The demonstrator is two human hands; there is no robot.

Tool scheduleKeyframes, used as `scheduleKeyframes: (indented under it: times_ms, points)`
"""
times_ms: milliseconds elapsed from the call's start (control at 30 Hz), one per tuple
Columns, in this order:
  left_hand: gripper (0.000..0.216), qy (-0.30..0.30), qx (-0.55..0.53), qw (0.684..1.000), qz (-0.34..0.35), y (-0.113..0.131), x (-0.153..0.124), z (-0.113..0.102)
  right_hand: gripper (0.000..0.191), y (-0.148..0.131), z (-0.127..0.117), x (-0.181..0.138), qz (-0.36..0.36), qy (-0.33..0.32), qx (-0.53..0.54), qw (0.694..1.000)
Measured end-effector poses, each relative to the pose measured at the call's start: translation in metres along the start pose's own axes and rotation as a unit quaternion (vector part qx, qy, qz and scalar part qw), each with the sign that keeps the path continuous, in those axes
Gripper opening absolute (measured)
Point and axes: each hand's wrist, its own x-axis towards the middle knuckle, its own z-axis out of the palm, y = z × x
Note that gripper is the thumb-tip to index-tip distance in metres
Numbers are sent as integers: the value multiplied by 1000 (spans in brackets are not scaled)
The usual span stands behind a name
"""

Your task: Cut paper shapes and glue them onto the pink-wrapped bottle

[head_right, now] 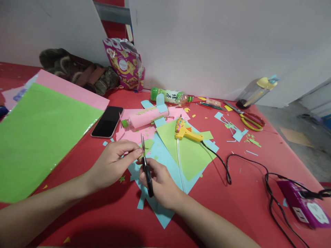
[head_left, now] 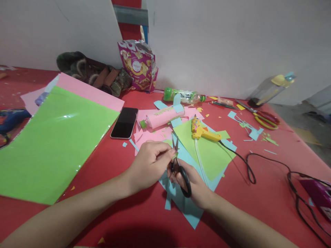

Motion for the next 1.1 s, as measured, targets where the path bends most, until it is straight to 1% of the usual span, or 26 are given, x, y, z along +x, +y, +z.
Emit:
scheduleKeyframes:
  times_ms: [367, 567, 700, 800, 900, 1100]
  points:
    - [31, -3, 5, 1000, 2, 0, 0, 2, 46, 3, -1, -1, -6, -8, -6, 1000]
    - [31, -4, -6, 1000, 1, 0, -1, 2, 42, 4, -1, -1, -12, -1, -4, 1000]
    - [32, -5, -18, 1000, -4, 0, -1, 2, 45, 0, 0, 0, 4, 8, -3, 1000]
    - [32, -16, -41, 999, -15, 0, 1, 1, 46, -1, 0, 1, 13, 12, 1, 1000]
    - [31, -30, -68, 997, -27, 0, 2, -2, 44, 3, -3, 0, 0, -5, 25, 1000]
    - [29, -27, -87, 995, -31, 0, 6, -10, 45, 9, -10, 0, -19, -34, 40, 998]
